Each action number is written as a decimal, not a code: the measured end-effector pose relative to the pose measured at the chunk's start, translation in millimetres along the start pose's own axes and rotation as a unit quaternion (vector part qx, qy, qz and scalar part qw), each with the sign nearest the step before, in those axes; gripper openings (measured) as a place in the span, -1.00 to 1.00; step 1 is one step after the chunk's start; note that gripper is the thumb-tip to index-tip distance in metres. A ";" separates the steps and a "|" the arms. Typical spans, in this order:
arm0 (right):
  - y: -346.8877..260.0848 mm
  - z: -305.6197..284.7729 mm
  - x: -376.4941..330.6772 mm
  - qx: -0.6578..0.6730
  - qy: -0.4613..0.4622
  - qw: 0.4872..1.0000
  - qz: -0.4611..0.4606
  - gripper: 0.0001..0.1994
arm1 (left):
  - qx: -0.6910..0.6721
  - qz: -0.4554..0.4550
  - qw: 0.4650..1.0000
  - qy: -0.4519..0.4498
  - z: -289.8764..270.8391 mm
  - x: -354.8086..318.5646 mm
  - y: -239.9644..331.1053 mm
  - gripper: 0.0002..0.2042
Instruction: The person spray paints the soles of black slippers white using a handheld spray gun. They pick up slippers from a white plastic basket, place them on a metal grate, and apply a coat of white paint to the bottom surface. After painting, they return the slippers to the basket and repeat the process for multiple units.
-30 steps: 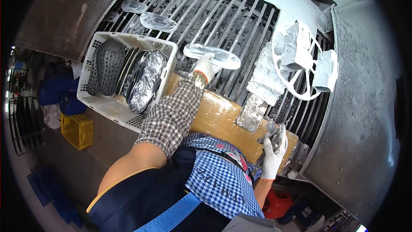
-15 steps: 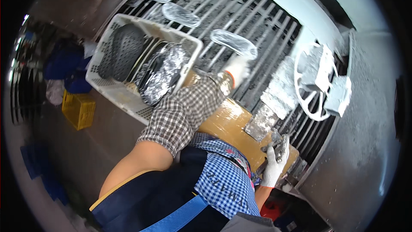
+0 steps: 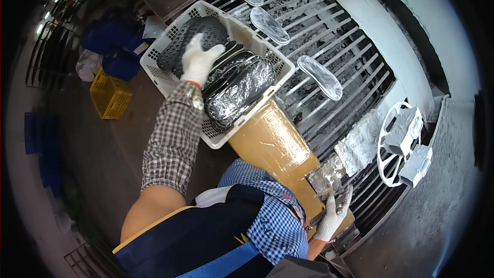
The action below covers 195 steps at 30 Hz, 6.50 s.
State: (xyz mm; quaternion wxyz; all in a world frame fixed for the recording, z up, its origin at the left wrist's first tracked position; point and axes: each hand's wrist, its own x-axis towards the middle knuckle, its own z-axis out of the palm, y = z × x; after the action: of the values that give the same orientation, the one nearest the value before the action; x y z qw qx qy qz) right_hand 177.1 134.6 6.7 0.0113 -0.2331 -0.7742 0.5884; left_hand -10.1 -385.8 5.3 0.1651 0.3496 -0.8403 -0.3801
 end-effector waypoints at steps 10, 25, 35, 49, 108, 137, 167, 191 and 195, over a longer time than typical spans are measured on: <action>2.8 -6.4 1.7 0.017 -0.006 1.000 0.006 -0.26 | 0.208 -0.064 0.973 -0.081 -26.6 91.1 -71.4 0.18; -8.2 1.9 0.9 -0.008 -0.009 1.000 -0.009 -0.30 | 0.082 -0.036 0.990 -0.113 -20.2 60.1 -85.9 -0.02; -0.7 -4.7 1.2 -0.038 0.001 0.999 -0.035 -0.33 | 0.117 0.034 0.986 -0.113 27.5 -5.9 -57.8 -0.36; -7.2 -2.5 4.4 -0.014 0.013 1.000 -0.011 -0.32 | 0.314 0.324 0.892 -0.019 -13.6 -90.6 22.9 -0.48; -3.7 -50.9 -23.2 0.086 0.050 0.994 -0.043 -0.30 | -0.232 0.136 0.795 -0.543 138.1 -222.9 143.6 -0.50; -7.9 -57.4 -9.5 0.004 0.033 0.997 -0.074 -0.15 | -0.203 0.699 0.592 -0.345 132.7 -303.1 219.7 -0.47; 14.0 -88.5 -25.4 0.156 0.148 0.976 -0.042 -0.31 | -0.376 0.312 0.685 -0.541 234.5 -212.6 425.4 -0.72; -49.5 -87.4 -35.2 0.146 0.142 0.977 -0.068 -0.35 | -0.275 0.281 0.791 -0.469 208.5 -205.1 394.0 -0.64; -97.4 -92.4 -34.4 0.249 0.108 0.956 -0.109 -0.37 | -0.381 0.191 0.793 -0.434 214.1 -192.3 356.4 -0.60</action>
State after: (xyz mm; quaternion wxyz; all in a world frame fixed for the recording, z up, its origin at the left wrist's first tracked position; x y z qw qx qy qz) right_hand 200.9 186.0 133.2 0.2170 -0.1990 -0.6179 0.7290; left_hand -156.3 29.6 131.3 -0.0279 -0.1114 -0.6604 -0.7421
